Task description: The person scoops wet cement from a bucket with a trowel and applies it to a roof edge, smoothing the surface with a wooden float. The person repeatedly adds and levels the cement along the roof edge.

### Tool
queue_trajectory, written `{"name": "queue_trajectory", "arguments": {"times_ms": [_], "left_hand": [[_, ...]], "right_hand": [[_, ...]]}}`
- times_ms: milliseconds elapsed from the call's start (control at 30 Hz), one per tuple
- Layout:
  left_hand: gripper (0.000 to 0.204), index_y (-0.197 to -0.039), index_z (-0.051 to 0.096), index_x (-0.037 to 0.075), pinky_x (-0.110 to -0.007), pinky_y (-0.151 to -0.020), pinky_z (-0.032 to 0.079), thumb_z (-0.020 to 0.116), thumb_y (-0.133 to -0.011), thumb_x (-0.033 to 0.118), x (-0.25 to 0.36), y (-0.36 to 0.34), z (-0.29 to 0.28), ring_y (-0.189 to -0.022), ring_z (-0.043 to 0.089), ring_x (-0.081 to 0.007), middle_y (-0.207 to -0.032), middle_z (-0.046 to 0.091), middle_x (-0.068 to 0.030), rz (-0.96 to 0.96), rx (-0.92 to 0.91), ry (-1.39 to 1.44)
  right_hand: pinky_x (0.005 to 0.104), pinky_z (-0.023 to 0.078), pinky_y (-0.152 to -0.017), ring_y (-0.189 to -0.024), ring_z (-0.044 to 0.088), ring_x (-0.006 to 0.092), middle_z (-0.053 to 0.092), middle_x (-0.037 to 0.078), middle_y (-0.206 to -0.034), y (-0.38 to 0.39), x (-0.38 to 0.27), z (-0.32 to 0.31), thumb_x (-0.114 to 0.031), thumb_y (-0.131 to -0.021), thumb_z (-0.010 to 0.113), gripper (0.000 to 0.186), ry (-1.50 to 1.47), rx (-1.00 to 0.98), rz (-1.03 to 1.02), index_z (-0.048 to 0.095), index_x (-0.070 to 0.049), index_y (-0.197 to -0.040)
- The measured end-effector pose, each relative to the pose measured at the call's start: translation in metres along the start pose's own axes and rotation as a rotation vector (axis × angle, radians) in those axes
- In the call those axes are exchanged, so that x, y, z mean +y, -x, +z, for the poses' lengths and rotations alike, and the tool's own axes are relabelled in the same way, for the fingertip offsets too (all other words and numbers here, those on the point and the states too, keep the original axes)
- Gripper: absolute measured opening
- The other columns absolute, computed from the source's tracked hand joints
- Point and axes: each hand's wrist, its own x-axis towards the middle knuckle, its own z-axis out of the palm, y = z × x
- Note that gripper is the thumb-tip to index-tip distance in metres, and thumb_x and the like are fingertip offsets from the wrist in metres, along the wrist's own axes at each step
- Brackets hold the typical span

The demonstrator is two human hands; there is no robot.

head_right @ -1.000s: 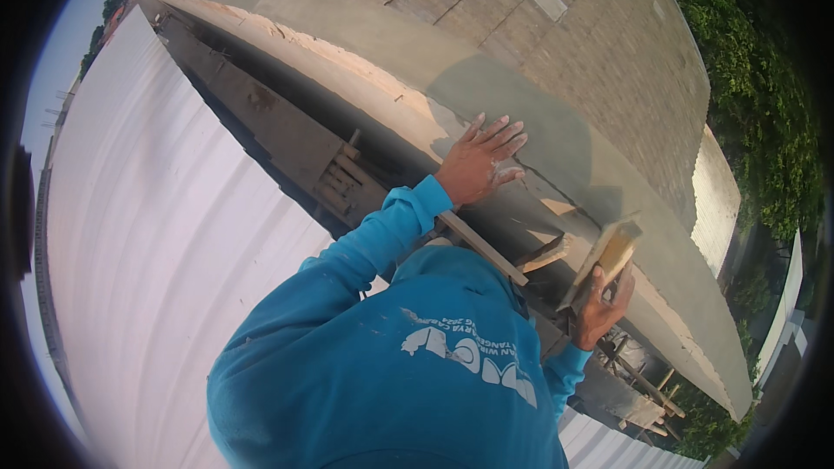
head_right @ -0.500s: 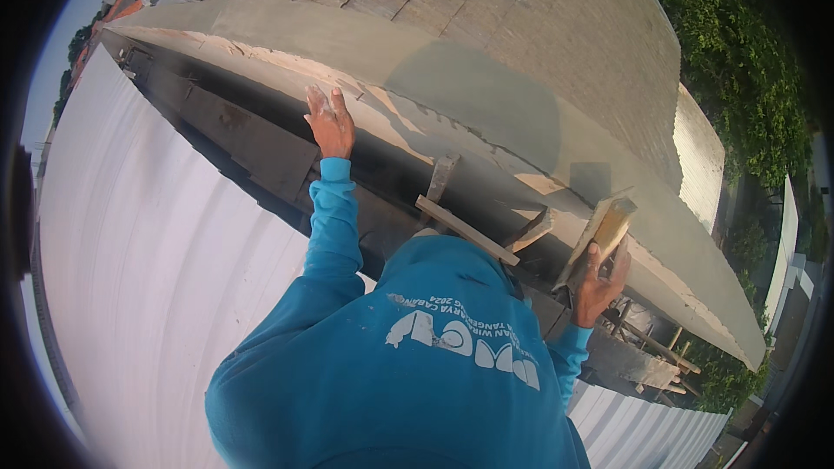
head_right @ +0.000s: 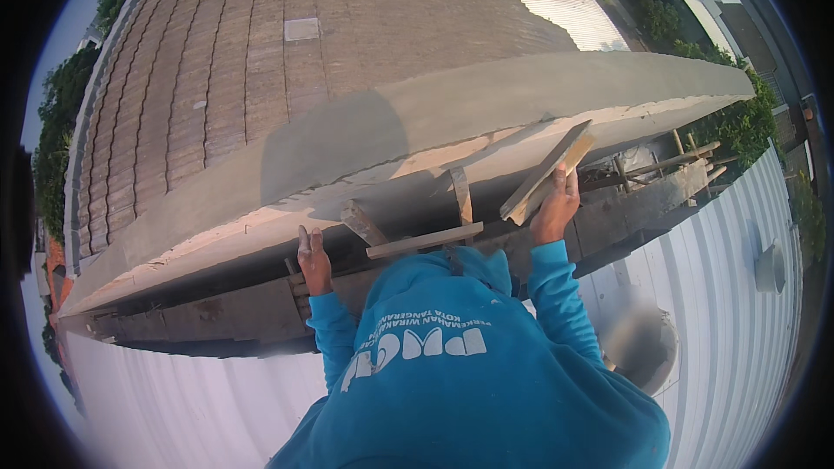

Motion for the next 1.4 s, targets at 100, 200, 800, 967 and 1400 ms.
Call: {"name": "queue_trajectory", "arguments": {"times_ms": [100,200,800,967,1400], "left_hand": [[0.074,-0.148,0.027,-0.012,-0.037,-0.108,0.039,0.054,-0.101,0.038,0.015,0.0,0.006,-0.136,0.046,-0.0348,-0.148,0.04,-0.031,0.073,0.019,-0.045],[0.075,-0.15,0.027,-0.009,-0.042,-0.114,0.033,0.056,-0.1,0.038,0.021,-0.008,0.012,-0.141,0.038,-0.0371,-0.152,0.035,-0.0283,0.265,0.138,-0.211],[0.069,-0.146,0.035,-0.01,-0.042,-0.115,0.032,0.057,-0.099,0.035,0.029,0.025,-0.014,-0.143,0.035,-0.0374,-0.154,0.034,-0.0277,0.332,0.171,-0.444],[0.065,-0.143,0.039,-0.012,-0.041,-0.115,0.031,0.058,-0.099,0.032,-0.001,0.026,-0.038,-0.142,0.036,-0.0382,-0.151,0.036,-0.0294,0.282,0.237,-0.429],[0.067,-0.138,0.047,-0.011,-0.045,-0.11,0.037,0.058,-0.096,0.04,-0.062,0.028,-0.095,-0.134,0.045,-0.0436,-0.144,0.045,-0.0314,0.105,0.201,-0.656]], "right_hand": [[0.0328,0.046,-0.095,-0.108,0.06,0.0199,0.064,0.013,-0.123,-0.011,0.006,-0.018,-0.025,-0.1,0.06,0.048,-0.168,0.088,0.114,0.052,0.004,-0.138],[0.0352,0.048,-0.093,-0.106,0.062,0.022,0.065,0.013,-0.121,-0.02,0.005,-0.025,-0.026,-0.099,0.062,0.048,-0.042,0.134,-0.016,0.054,0.003,-0.136],[0.0464,0.052,-0.088,-0.105,0.061,0.0364,0.06,0.018,-0.111,-0.162,-0.025,0.066,-0.035,-0.082,0.072,0.044,1.376,-0.098,-0.619,0.066,-0.004,-0.113],[0.0466,0.052,-0.085,-0.102,0.058,0.0366,0.057,0.019,-0.105,-0.029,-0.006,0.154,-0.026,-0.081,0.073,0.046,1.17,-0.478,-0.684,0.061,0.001,-0.116],[0.0452,0.051,-0.089,-0.107,0.058,0.0339,0.058,0.016,-0.111,-0.116,-0.03,0.102,-0.029,-0.081,0.073,0.048,1.366,-0.411,-0.662,0.063,-0.005,-0.122]]}}
